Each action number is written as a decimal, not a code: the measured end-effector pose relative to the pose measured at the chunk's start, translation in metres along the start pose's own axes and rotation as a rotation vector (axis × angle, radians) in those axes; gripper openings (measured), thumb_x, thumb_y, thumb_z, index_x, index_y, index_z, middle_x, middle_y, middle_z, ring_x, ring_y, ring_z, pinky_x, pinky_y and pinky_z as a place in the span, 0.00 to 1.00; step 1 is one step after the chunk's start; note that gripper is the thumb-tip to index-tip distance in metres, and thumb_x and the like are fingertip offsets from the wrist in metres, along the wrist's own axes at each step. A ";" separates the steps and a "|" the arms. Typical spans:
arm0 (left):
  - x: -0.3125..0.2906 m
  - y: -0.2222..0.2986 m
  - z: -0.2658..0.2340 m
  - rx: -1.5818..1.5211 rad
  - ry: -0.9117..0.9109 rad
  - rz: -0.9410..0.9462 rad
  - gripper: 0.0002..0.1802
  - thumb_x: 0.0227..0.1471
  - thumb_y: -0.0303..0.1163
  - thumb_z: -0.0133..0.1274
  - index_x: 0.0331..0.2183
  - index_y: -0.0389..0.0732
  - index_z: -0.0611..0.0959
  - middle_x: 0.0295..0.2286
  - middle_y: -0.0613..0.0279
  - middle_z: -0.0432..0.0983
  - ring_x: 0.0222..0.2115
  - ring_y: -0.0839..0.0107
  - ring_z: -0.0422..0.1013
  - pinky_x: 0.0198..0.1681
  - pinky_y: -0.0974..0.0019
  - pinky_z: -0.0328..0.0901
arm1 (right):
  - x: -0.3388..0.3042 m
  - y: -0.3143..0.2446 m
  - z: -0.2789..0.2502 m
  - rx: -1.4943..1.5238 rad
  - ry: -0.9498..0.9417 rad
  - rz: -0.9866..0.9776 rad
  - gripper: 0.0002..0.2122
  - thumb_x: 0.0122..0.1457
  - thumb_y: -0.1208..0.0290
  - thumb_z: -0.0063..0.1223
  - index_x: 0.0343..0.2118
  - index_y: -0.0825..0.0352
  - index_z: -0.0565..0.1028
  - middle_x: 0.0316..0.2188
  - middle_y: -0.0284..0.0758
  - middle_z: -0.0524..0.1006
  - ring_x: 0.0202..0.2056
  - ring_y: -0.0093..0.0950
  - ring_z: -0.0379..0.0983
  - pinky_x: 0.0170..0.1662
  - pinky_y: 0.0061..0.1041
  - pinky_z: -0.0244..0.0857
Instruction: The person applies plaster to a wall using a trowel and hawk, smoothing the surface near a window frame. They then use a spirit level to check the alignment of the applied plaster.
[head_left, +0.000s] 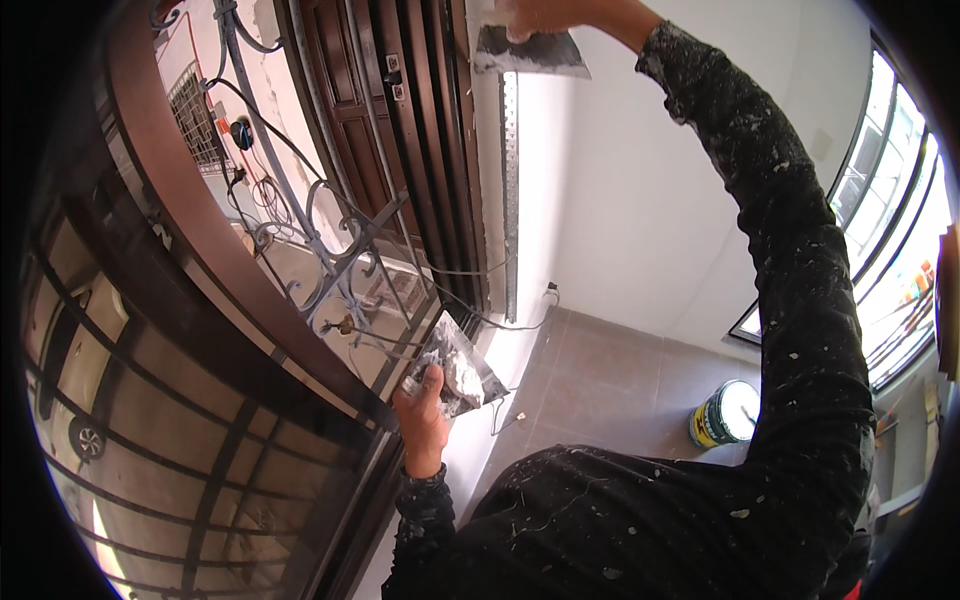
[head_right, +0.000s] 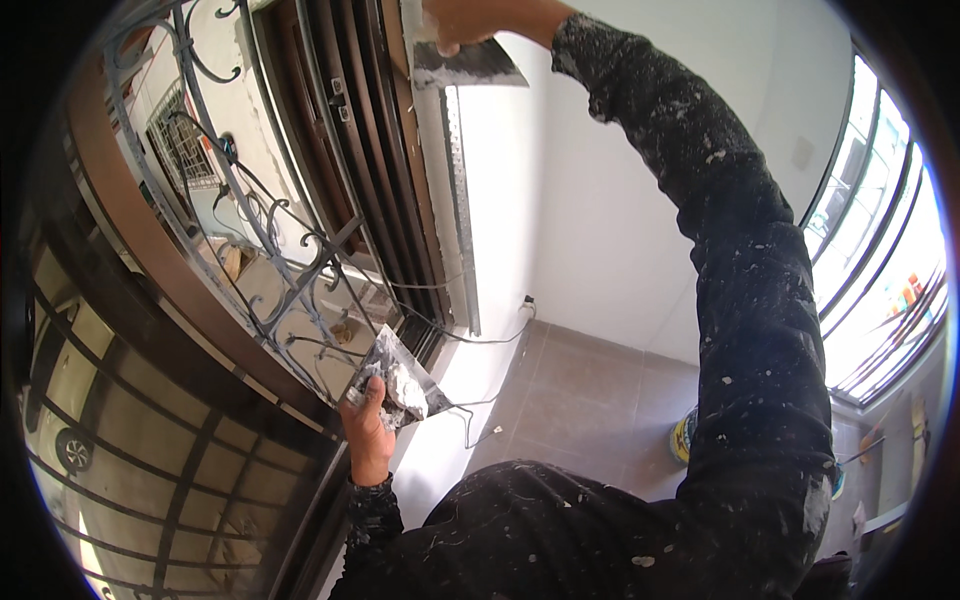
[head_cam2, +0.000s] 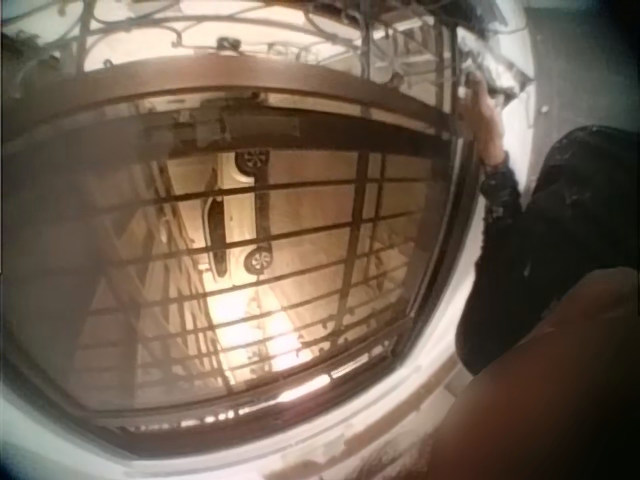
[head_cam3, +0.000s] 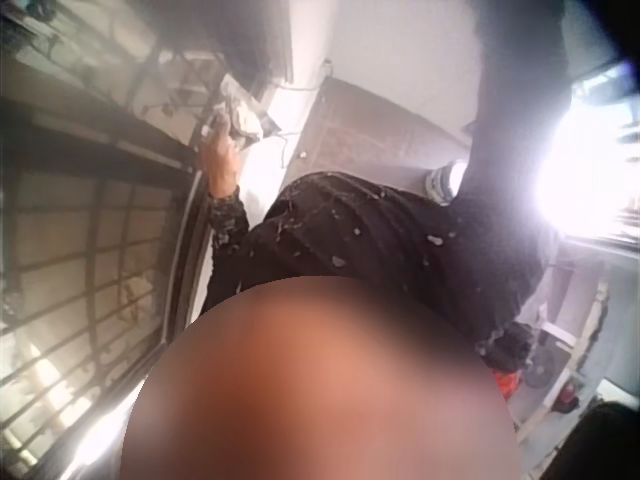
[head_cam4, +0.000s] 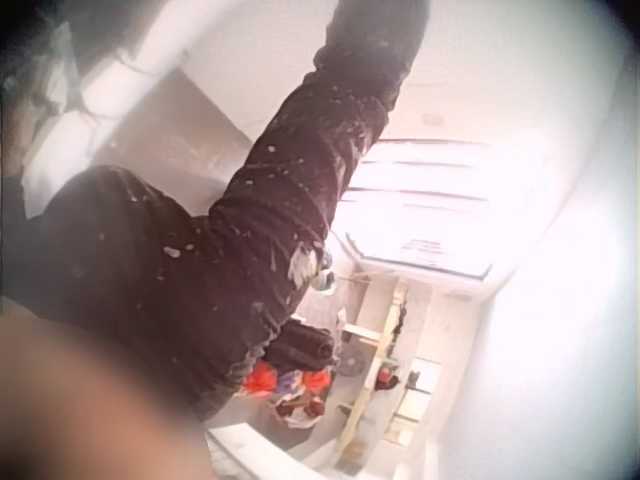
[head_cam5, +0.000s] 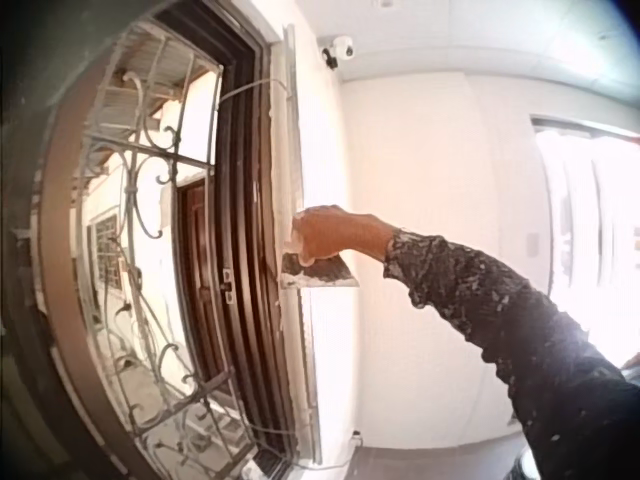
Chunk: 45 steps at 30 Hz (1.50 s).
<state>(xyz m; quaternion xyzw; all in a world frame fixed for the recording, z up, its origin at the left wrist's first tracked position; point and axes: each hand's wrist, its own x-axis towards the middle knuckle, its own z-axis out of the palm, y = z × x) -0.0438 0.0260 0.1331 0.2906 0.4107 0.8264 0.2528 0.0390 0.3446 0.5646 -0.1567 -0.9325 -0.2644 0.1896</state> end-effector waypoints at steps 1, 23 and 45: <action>0.000 0.000 0.001 -0.001 -0.006 0.007 0.29 0.57 0.37 0.62 0.54 0.31 0.74 0.51 0.58 0.73 0.49 0.69 0.69 0.56 0.65 0.61 | 0.002 0.002 -0.011 -0.007 0.022 -0.005 0.14 0.43 0.65 0.61 0.26 0.74 0.78 0.26 0.50 0.78 0.31 0.47 0.77 0.34 0.47 0.68; -0.005 -0.040 0.007 -0.607 -0.002 -0.656 0.22 0.59 0.32 0.58 0.53 0.37 0.76 0.48 0.57 0.78 0.50 0.62 0.74 0.56 0.55 0.67 | -0.247 -0.193 0.219 1.830 -0.658 0.422 0.23 0.60 0.56 0.61 0.53 0.66 0.78 0.15 0.22 0.68 0.13 0.14 0.58 0.15 0.17 0.54; 0.004 -0.023 0.052 -0.115 0.030 -0.546 0.25 0.59 0.34 0.58 0.55 0.36 0.74 0.47 0.58 0.77 0.47 0.66 0.75 0.50 0.58 0.71 | -0.274 -0.210 0.271 1.956 0.255 0.570 0.16 0.63 0.73 0.58 0.24 0.59 0.61 0.24 0.20 0.61 0.26 0.12 0.55 0.28 0.14 0.56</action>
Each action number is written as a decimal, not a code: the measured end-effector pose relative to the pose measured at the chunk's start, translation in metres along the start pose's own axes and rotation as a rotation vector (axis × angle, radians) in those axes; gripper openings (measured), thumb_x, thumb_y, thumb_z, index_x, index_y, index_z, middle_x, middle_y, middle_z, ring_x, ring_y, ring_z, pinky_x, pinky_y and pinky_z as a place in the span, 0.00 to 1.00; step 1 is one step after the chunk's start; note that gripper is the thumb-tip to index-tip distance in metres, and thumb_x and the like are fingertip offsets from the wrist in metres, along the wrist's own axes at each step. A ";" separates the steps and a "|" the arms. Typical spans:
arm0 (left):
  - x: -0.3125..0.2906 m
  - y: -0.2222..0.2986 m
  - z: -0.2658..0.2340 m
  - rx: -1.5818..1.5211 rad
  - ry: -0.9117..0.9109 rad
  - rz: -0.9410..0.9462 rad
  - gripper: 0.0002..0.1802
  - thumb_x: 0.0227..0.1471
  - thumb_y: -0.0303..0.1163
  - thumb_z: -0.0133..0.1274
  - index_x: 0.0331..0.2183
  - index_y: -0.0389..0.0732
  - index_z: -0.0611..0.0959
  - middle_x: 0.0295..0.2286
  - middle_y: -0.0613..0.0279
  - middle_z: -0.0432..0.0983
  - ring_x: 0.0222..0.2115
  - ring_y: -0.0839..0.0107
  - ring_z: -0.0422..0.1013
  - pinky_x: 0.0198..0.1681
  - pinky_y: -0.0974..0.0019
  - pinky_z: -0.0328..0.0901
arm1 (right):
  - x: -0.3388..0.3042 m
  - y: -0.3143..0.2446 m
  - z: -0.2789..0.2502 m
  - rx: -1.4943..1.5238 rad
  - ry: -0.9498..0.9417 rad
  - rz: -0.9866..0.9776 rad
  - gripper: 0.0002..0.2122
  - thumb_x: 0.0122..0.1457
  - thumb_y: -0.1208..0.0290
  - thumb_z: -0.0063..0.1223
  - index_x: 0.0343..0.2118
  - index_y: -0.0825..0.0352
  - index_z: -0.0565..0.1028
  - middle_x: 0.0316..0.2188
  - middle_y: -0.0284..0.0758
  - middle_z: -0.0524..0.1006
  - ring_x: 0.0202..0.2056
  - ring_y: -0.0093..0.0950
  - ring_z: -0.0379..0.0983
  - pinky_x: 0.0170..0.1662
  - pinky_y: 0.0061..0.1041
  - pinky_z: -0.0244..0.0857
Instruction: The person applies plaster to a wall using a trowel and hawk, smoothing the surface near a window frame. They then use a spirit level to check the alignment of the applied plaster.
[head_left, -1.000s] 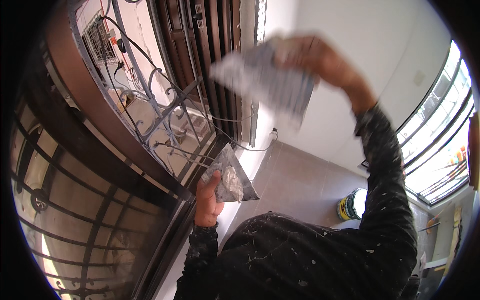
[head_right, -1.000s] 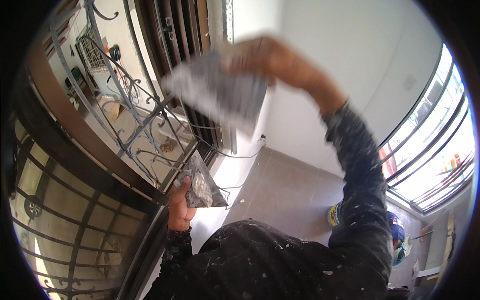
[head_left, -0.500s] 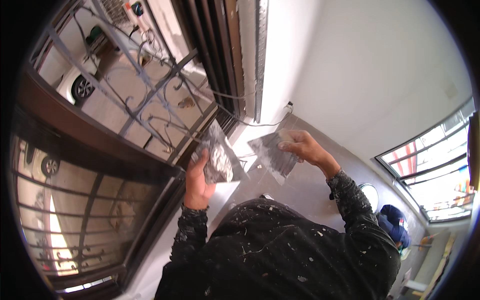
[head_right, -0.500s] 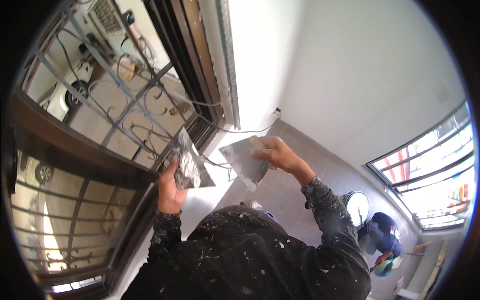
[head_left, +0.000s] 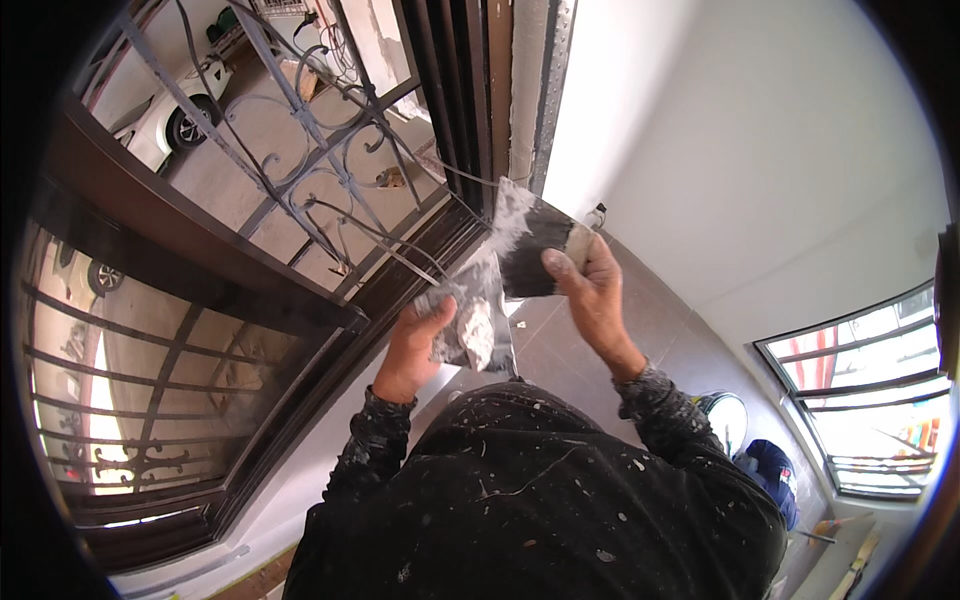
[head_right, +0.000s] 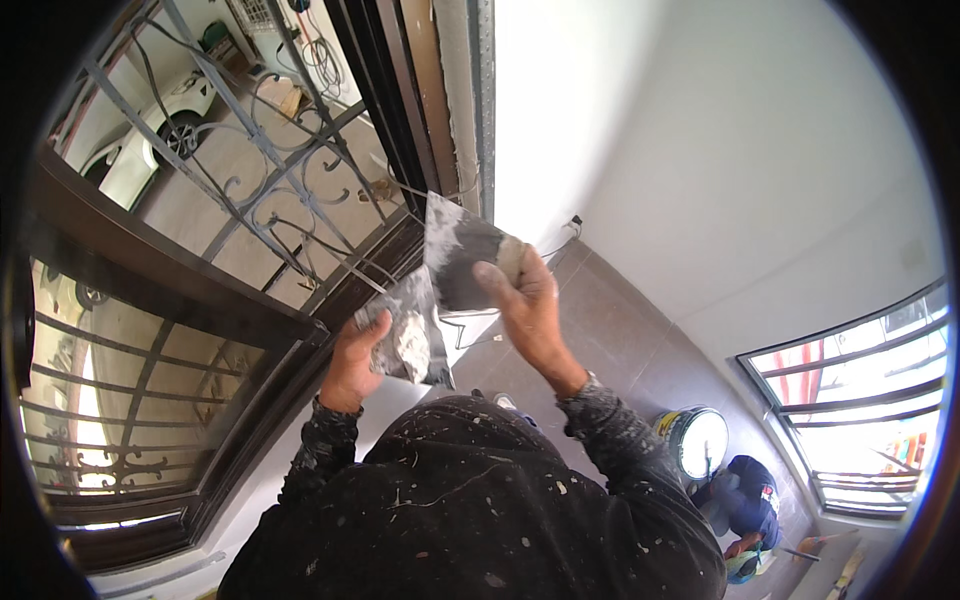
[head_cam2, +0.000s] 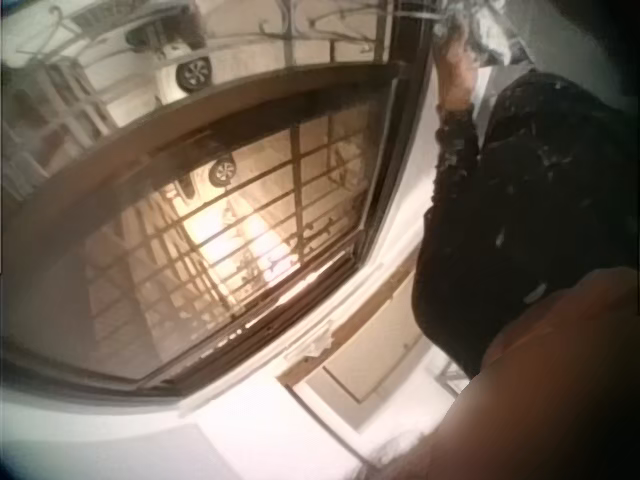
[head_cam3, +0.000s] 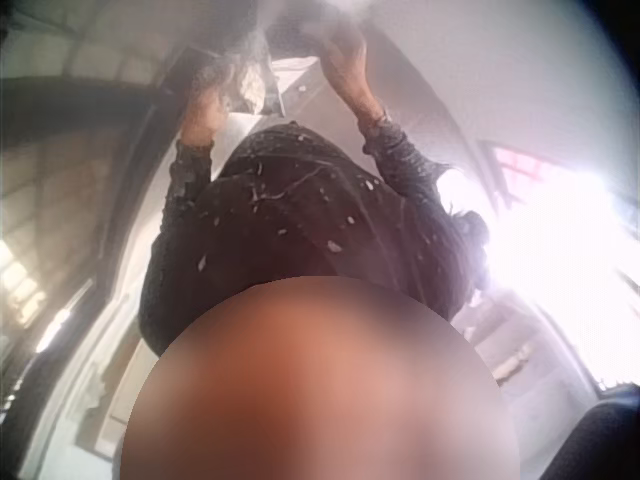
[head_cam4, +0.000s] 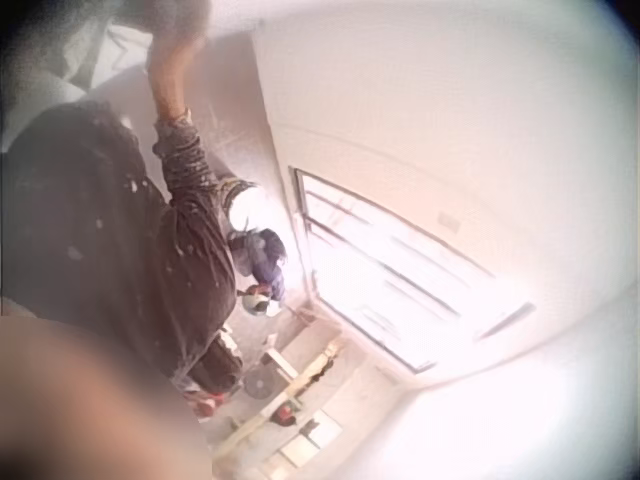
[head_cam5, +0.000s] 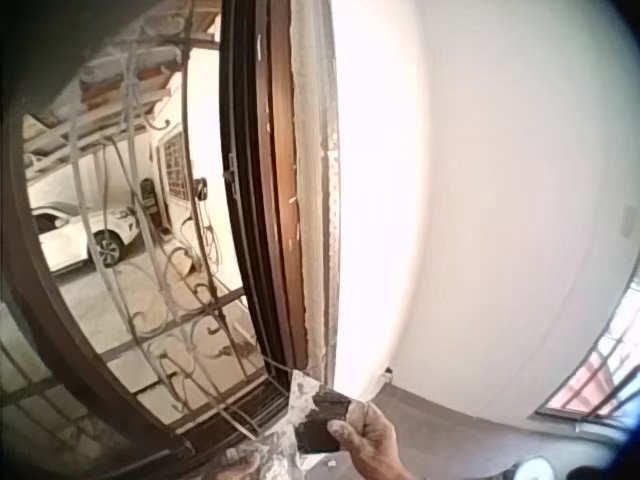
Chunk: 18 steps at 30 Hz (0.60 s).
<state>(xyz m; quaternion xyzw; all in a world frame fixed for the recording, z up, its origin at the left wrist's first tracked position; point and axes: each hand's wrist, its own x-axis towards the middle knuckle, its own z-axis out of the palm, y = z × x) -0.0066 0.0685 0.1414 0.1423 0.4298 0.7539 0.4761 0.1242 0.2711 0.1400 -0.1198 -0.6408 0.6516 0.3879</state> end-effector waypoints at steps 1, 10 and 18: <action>-0.003 -0.006 0.004 -0.018 0.016 0.001 0.27 0.59 0.36 0.58 0.56 0.36 0.73 0.49 0.58 0.76 0.48 0.67 0.75 0.51 0.60 0.71 | 0.004 0.006 0.011 0.005 0.023 -0.010 0.16 0.63 0.73 0.59 0.24 0.59 0.61 0.25 0.21 0.63 0.26 0.12 0.56 0.28 0.13 0.56; -0.006 -0.026 -0.011 0.076 0.023 0.189 0.25 0.62 0.34 0.54 0.57 0.33 0.71 0.50 0.57 0.74 0.50 0.67 0.72 0.53 0.59 0.68 | 0.015 0.012 0.063 0.353 -0.128 0.441 0.08 0.66 0.68 0.56 0.40 0.67 0.73 0.30 0.28 0.75 0.29 0.16 0.71 0.30 0.17 0.68; -0.027 -0.016 -0.039 0.591 0.055 0.441 0.18 0.65 0.34 0.49 0.51 0.31 0.77 0.45 0.61 0.78 0.43 0.74 0.73 0.50 0.66 0.66 | 0.083 0.035 0.011 0.242 -0.011 0.504 0.23 0.67 0.51 0.48 0.38 0.74 0.72 0.29 0.36 0.74 0.25 0.23 0.71 0.27 0.23 0.69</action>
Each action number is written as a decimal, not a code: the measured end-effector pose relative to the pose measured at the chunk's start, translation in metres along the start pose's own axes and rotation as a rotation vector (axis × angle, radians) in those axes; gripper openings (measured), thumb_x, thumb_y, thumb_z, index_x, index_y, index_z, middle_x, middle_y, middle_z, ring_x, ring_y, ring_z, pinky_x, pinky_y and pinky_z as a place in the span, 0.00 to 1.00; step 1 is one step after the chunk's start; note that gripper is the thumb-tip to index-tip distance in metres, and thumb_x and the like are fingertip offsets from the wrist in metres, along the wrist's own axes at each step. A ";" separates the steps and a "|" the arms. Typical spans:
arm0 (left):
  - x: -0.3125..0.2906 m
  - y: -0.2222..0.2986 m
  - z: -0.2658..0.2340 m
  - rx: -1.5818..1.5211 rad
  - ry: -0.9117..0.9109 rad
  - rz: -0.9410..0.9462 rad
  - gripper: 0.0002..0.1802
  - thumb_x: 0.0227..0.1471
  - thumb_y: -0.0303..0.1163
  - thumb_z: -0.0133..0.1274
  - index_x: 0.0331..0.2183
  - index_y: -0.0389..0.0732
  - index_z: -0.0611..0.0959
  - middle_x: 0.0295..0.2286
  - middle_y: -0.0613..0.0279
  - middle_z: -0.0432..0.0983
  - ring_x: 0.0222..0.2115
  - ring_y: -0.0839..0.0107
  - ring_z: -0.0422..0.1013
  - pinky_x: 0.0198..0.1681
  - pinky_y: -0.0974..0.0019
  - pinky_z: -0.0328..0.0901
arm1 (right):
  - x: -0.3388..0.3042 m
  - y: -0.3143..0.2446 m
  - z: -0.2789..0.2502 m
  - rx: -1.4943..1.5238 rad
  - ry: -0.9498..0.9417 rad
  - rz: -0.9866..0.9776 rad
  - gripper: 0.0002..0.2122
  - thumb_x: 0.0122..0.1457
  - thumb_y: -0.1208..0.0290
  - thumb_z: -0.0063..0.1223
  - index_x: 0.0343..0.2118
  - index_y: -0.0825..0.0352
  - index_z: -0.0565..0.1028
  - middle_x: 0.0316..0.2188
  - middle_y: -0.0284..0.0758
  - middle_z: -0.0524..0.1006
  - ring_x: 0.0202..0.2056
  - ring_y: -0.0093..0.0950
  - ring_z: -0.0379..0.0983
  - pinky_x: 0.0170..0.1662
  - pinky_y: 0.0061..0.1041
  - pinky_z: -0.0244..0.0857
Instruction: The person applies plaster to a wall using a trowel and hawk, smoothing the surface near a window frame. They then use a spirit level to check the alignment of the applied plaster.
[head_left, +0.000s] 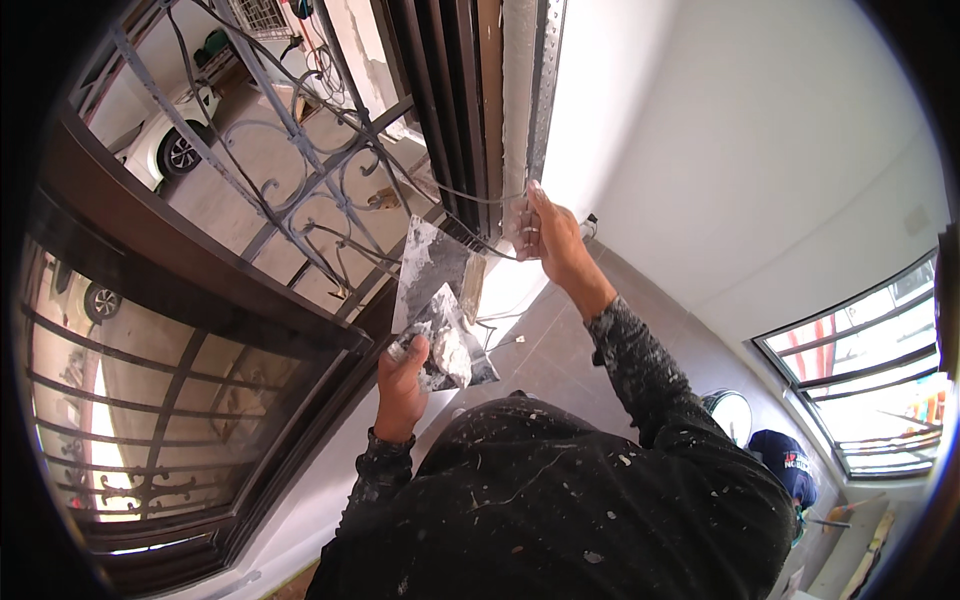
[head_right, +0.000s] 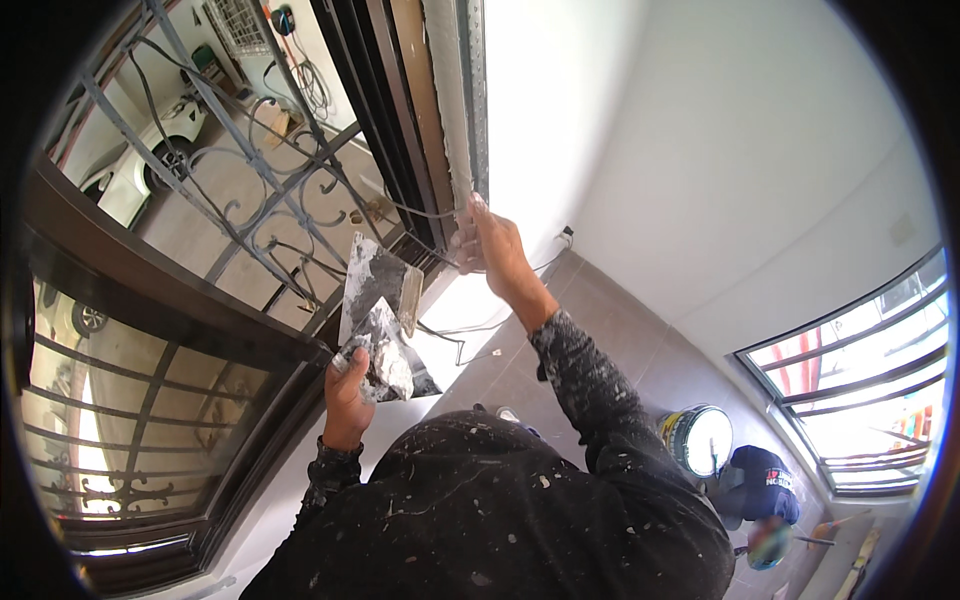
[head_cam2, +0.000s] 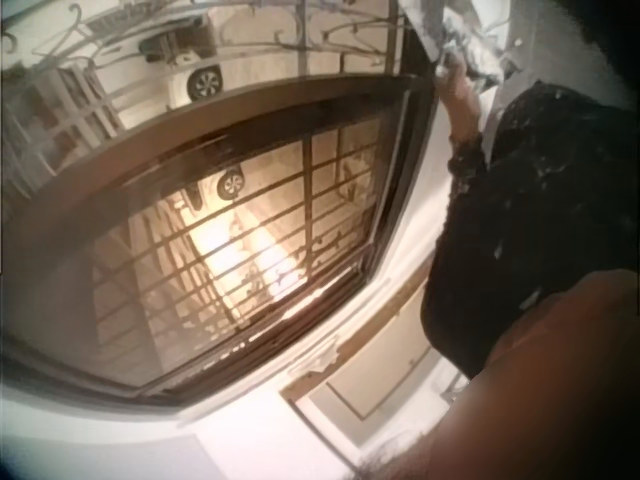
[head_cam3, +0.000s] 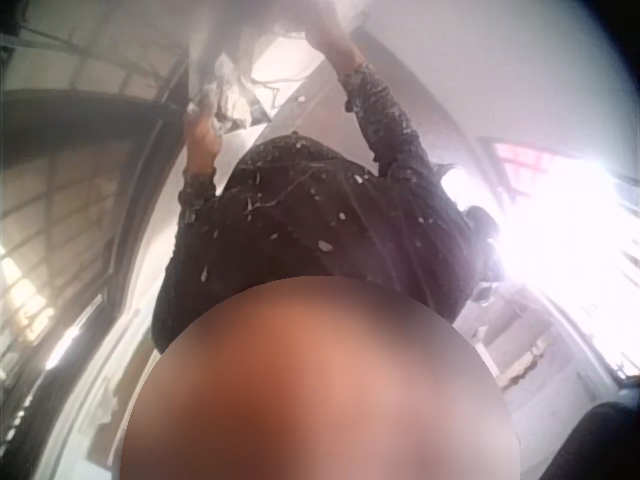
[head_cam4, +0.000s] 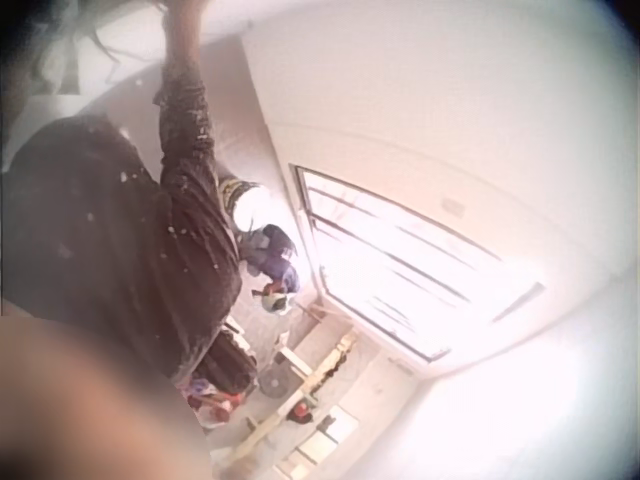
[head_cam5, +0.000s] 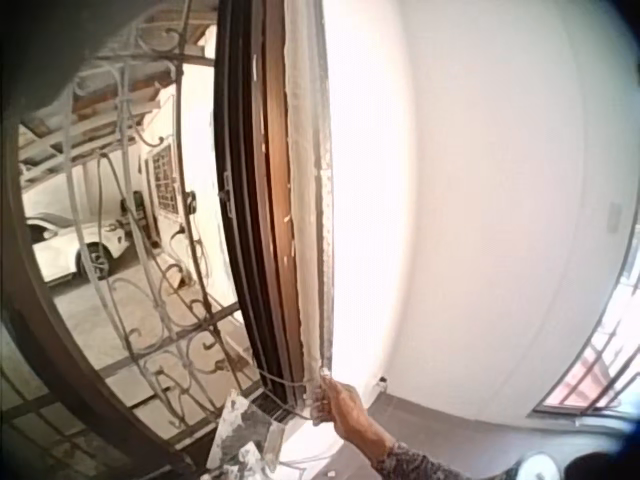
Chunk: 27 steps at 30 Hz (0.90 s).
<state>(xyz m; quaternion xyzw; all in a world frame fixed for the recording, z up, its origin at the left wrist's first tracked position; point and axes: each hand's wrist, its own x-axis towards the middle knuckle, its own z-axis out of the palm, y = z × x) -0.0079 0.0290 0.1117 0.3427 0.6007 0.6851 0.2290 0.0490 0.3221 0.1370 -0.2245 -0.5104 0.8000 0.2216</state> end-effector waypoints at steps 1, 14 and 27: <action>0.000 -0.003 0.003 -0.062 0.074 -0.016 0.18 0.65 0.34 0.49 0.50 0.31 0.77 0.43 0.61 0.78 0.42 0.75 0.73 0.48 0.67 0.66 | 0.010 -0.003 -0.002 -0.017 0.017 -0.001 0.21 0.68 0.54 0.48 0.37 0.75 0.72 0.28 0.36 0.74 0.24 0.23 0.71 0.26 0.24 0.69; -0.014 -0.003 -0.013 -0.568 0.177 -0.244 0.19 0.64 0.34 0.51 0.52 0.31 0.76 0.44 0.60 0.78 0.43 0.72 0.74 0.48 0.66 0.68 | 0.028 -0.003 0.018 0.055 0.179 -0.246 0.13 0.65 0.71 0.44 0.33 0.78 0.74 0.27 0.40 0.77 0.24 0.27 0.76 0.28 0.25 0.74; -0.010 -0.012 -0.019 -0.510 0.084 -0.199 0.23 0.62 0.33 0.53 0.55 0.32 0.74 0.48 0.57 0.76 0.47 0.67 0.74 0.52 0.61 0.68 | 0.023 -0.029 0.031 0.097 0.120 -0.256 0.13 0.67 0.68 0.45 0.36 0.77 0.74 0.29 0.42 0.78 0.26 0.29 0.78 0.30 0.26 0.77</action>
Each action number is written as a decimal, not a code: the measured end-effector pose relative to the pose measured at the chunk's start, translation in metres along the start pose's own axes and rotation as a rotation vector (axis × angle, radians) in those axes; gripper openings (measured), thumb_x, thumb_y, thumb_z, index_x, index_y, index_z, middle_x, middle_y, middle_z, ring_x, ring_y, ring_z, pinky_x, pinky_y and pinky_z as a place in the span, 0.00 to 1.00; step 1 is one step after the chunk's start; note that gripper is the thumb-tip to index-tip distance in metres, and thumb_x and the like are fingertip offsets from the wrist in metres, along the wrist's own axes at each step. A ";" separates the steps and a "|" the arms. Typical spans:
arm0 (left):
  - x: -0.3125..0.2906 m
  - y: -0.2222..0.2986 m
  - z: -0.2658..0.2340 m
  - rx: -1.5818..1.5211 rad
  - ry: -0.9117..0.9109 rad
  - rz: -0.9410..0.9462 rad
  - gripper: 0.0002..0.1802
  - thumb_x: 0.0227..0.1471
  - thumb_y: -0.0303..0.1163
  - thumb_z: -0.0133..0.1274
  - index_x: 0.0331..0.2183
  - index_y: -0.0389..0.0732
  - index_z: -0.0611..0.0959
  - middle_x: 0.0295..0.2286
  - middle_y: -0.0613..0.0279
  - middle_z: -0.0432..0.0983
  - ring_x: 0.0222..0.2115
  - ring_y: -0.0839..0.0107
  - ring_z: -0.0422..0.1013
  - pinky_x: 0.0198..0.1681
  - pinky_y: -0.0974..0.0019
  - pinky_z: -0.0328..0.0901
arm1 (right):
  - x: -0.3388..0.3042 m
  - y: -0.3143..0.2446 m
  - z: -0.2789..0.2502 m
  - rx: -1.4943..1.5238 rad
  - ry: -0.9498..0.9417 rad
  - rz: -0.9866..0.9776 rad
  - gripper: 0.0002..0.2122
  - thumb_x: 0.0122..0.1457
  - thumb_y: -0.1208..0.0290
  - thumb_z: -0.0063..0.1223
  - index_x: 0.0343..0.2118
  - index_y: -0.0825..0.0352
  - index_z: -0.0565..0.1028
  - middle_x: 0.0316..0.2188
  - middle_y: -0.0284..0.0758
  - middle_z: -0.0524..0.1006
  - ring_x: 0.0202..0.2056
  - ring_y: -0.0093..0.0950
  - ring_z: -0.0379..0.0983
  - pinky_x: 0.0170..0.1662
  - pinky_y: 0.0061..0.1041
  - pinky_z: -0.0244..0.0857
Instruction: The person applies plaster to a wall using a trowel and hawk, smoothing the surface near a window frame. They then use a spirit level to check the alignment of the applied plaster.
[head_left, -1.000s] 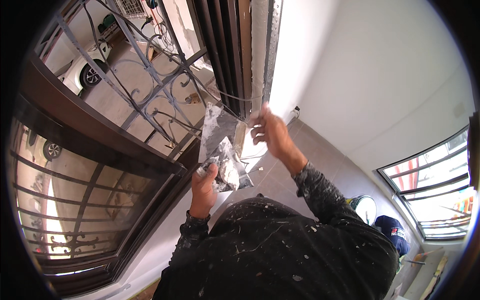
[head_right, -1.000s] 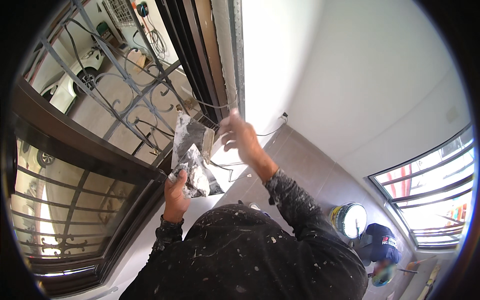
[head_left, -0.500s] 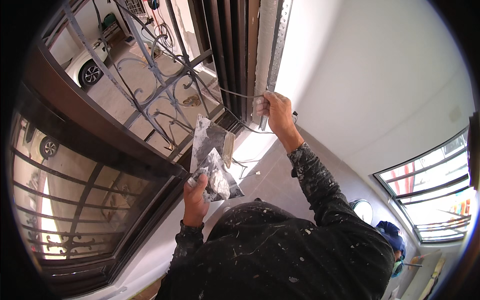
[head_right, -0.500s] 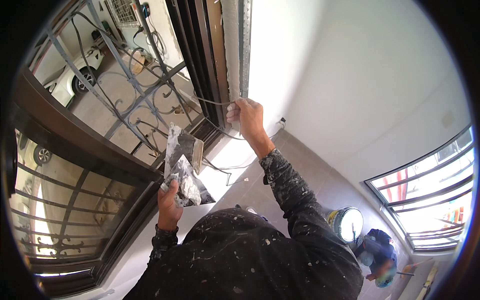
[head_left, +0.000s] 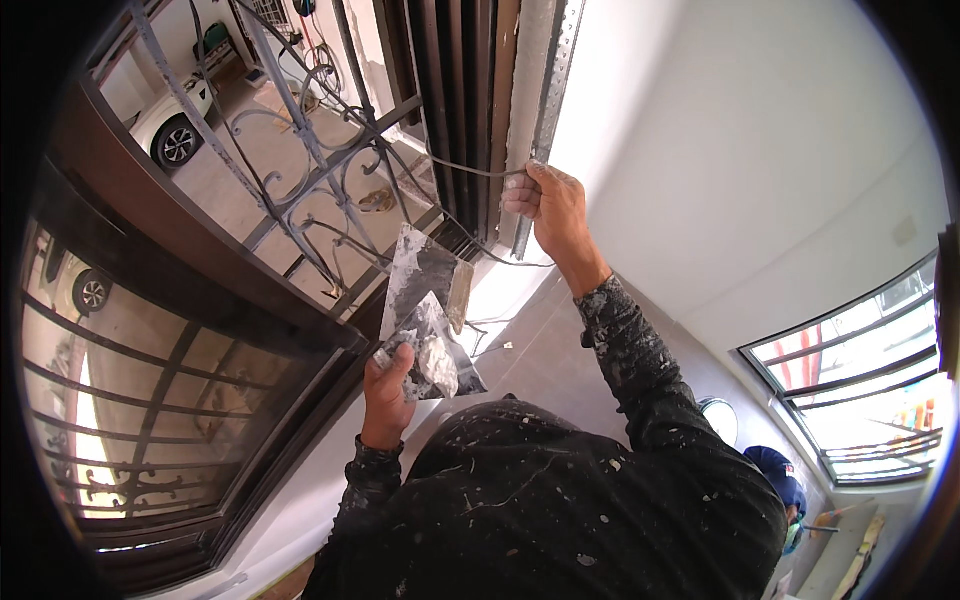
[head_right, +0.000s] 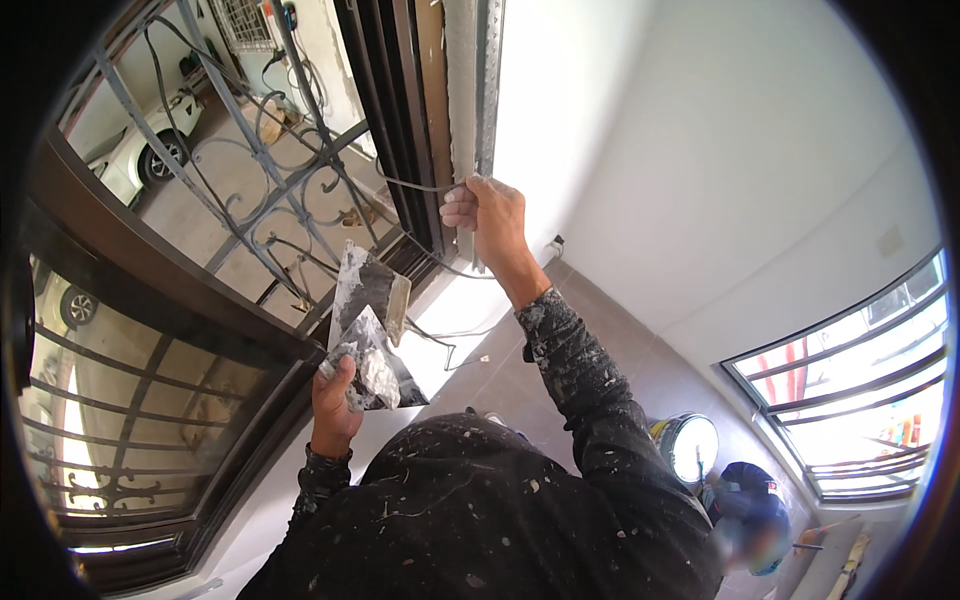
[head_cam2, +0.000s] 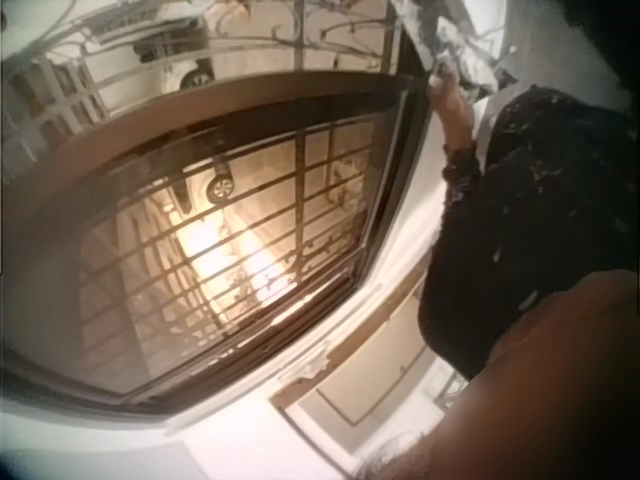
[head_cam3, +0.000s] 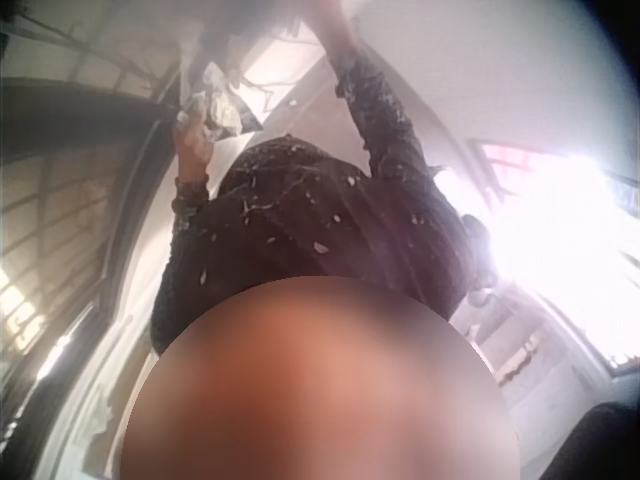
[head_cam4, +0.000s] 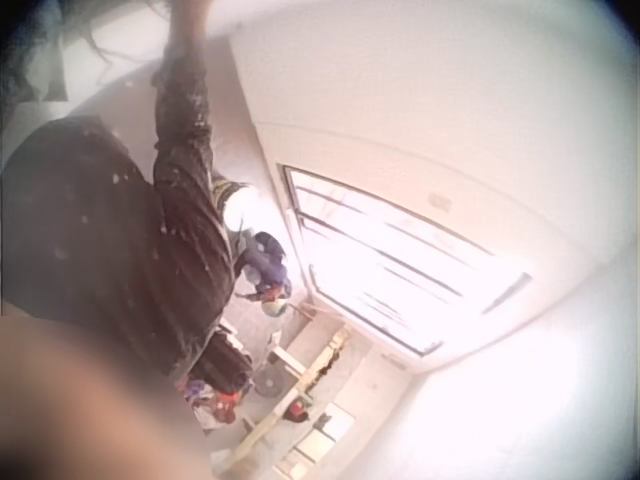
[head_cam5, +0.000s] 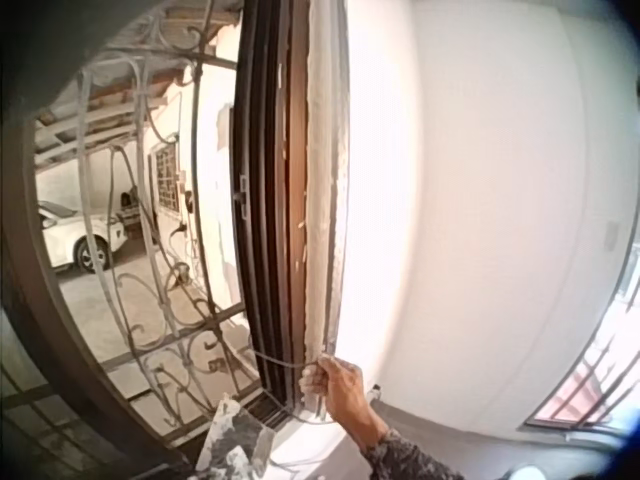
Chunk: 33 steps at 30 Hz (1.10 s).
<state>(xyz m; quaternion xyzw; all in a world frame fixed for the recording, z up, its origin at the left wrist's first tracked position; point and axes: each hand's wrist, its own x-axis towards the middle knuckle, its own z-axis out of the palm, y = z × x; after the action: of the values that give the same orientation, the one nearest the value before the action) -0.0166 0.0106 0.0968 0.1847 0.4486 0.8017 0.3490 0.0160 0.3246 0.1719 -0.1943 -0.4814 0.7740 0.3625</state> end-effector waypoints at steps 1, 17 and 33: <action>0.001 -0.001 0.001 0.046 -0.032 0.039 0.22 0.62 0.33 0.53 0.55 0.32 0.74 0.48 0.57 0.77 0.47 0.67 0.74 0.52 0.61 0.68 | 0.000 0.000 0.000 0.011 -0.012 0.008 0.14 0.67 0.68 0.46 0.37 0.77 0.74 0.29 0.42 0.78 0.26 0.29 0.78 0.31 0.26 0.77; 0.014 -0.008 0.015 0.339 -0.118 0.076 0.21 0.64 0.36 0.51 0.52 0.31 0.76 0.45 0.60 0.78 0.45 0.73 0.74 0.50 0.67 0.67 | -0.017 0.005 -0.019 -0.221 -0.116 0.139 0.25 0.64 0.53 0.51 0.44 0.78 0.73 0.33 0.43 0.76 0.30 0.32 0.78 0.34 0.27 0.76; 0.031 -0.016 0.030 -0.074 -0.215 -0.233 0.20 0.61 0.32 0.56 0.53 0.36 0.75 0.46 0.62 0.77 0.44 0.74 0.74 0.47 0.65 0.71 | -0.102 0.007 -0.020 -0.406 -0.278 0.269 0.15 0.68 0.58 0.50 0.38 0.67 0.78 0.25 0.28 0.76 0.26 0.19 0.73 0.31 0.21 0.69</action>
<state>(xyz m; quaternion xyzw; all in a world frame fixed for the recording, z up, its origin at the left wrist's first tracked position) -0.0131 0.0562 0.0988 0.2032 0.3971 0.7475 0.4922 0.0944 0.2584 0.1518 -0.2169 -0.6417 0.7221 0.1406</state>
